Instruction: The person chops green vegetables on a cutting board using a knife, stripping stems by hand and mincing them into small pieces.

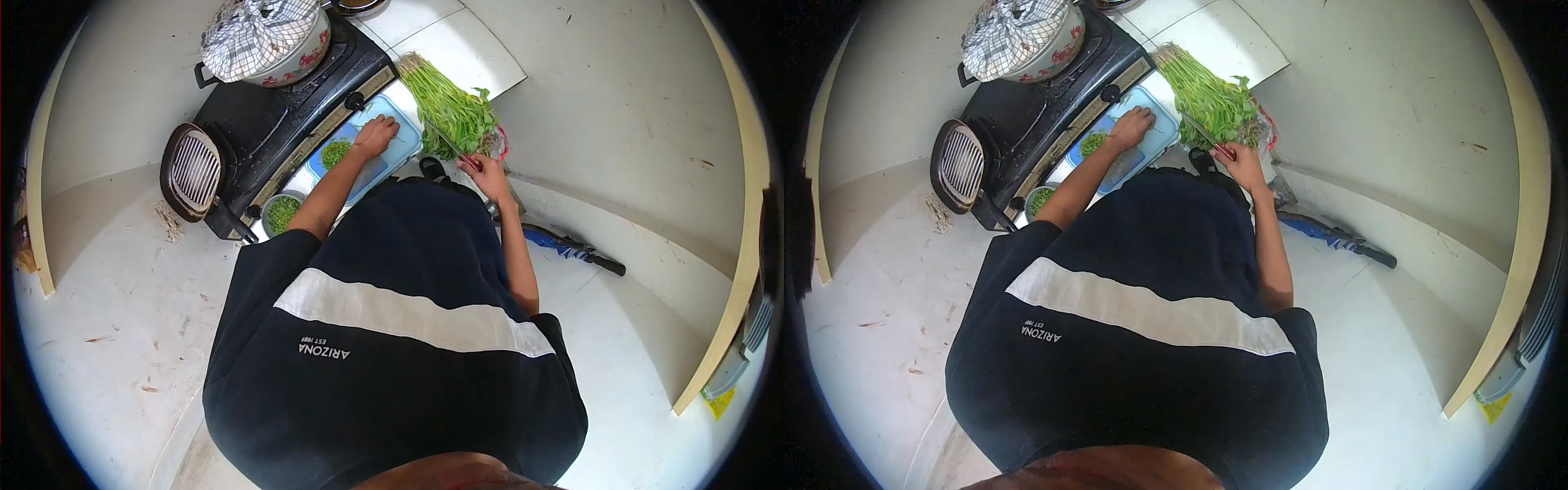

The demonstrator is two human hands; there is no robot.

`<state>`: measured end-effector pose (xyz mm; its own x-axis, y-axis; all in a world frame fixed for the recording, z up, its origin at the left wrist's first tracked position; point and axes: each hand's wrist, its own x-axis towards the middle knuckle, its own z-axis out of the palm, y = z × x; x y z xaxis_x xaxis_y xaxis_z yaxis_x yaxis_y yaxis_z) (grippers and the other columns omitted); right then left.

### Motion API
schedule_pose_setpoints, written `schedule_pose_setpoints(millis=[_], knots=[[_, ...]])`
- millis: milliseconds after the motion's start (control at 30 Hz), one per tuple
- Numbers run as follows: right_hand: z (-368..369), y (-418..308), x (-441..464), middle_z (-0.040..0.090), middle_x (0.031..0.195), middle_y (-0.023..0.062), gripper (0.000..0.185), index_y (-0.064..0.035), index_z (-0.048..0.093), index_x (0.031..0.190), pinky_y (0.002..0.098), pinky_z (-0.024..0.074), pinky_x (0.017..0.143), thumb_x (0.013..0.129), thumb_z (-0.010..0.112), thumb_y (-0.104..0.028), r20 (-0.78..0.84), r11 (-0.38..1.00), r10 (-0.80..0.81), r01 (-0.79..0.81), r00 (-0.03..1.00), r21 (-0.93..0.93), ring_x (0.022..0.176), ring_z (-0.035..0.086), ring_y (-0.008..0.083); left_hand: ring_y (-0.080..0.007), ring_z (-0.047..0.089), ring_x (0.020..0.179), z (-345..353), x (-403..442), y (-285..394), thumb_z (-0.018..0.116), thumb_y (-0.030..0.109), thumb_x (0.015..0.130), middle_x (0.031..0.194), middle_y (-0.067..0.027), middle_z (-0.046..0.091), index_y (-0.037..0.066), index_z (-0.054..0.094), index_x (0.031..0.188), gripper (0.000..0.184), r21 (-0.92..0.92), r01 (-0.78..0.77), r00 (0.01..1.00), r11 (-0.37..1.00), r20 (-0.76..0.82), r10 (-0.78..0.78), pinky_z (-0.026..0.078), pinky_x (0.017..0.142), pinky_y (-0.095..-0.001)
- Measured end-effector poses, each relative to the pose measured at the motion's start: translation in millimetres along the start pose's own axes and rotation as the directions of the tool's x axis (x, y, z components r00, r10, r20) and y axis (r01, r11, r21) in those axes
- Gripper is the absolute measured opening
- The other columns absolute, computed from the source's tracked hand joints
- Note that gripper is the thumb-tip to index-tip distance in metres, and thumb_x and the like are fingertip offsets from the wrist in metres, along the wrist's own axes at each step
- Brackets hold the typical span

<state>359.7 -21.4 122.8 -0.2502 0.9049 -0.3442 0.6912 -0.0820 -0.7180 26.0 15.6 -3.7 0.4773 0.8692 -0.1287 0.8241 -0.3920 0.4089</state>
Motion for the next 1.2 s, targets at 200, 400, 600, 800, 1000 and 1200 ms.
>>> schedule_pose_setpoints(millis=[200,400,600,800,1000,1200], knots=[[3.5,3.6,6.6,0.06,0.065,0.0154,0.044,0.0008,0.07,0.088,0.0398,0.0426,0.058,0.091,0.077,-0.042,0.02,1.0,-0.014,0.014,1.0,-0.013,0.057,0.054,0.0238,-0.0328,0.058,0.099,-9.0,-3.1,1.6,0.062,-0.001,0.085,0.101,-0.0112,0.062,0.006,0.064,0.097,0.014,-0.213,0.011,0.979,0.977,-0.199,-0.055,0.05,0.088,-0.0439],[6.3,-5.7,28.2,0.06,0.064,0.0089,0.04,0.0005,0.071,0.092,0.0336,0.0417,0.058,0.095,0.075,-0.039,0.06,0.999,-0.043,0.041,0.997,0.025,0.059,0.052,0.0153,-0.0163,0.061,0.092,-42.5,-12.0,3.6,0.066,0.006,0.098,0.1,-0.0038,0.069,0.004,0.064,0.103,0.006,-0.916,0.07,0.844,0.394,-0.156,-0.513,0.048,0.089,-0.032],[19.4,-31.3,61.8,0.067,0.077,0.0024,0.032,0.0044,0.07,0.101,0.0256,0.0467,0.065,0.1,0.071,-0.028,0.142,0.918,-0.133,0.068,0.981,0.391,0.07,0.059,0.008,-0.0048,0.058,0.09,-71.5,-41.2,15.8,0.067,0.017,0.1,0.102,0.0039,0.07,0.012,0.065,0.111,0.012,-0.989,0.035,0.766,0.146,-0.067,-0.639,0.041,0.074,-0.0236],[26.5,-91.9,89.0,0.069,0.078,0.0043,0.032,0.0029,0.073,0.103,0.0274,0.0482,0.065,0.096,0.075,-0.028,0.126,0.907,-0.22,0.155,0.967,0.392,0.07,0.061,0.0088,-0.0062,0.063,0.089,-89.5,-61.9,63.4,0.07,0.009,0.097,0.1,0.0013,0.072,0.006,0.067,0.108,0.012,-0.993,-0.041,0.689,0.109,-0.107,-0.717,0.047,0.079,-0.0228],[46.5,-135.2,89.4,0.073,0.084,0.0046,0.026,0.0007,0.074,0.104,0.0272,0.0503,0.068,0.092,0.08,-0.022,0.101,0.843,-0.406,0.33,0.908,0.424,0.074,0.063,0.0091,-0.0117,0.064,0.091,-79.8,-68.2,95.2,0.071,0.003,0.093,0.099,-0.0038,0.073,0.002,0.068,0.104,0.011,-0.949,-0.076,0.7,0.307,-0.27,-0.662,0.05,0.084,-0.0269],[50.2,-127.6,84.9,0.074,0.087,0.0061,0.024,0.0007,0.074,0.102,0.0261,0.0512,0.072,0.093,0.079,-0.02,0.258,0.898,-0.351,0.246,0.9,0.364,0.079,0.065,0.0085,-0.0103,0.062,0.087,-81.1,-81.8,111.4,0.073,0.013,0.095,0.092,-0.0005,0.071,0.005,0.071,0.102,0.011,-0.92,0.065,0.676,0.387,-0.244,-0.695,0.046,0.07,-0.0267]])
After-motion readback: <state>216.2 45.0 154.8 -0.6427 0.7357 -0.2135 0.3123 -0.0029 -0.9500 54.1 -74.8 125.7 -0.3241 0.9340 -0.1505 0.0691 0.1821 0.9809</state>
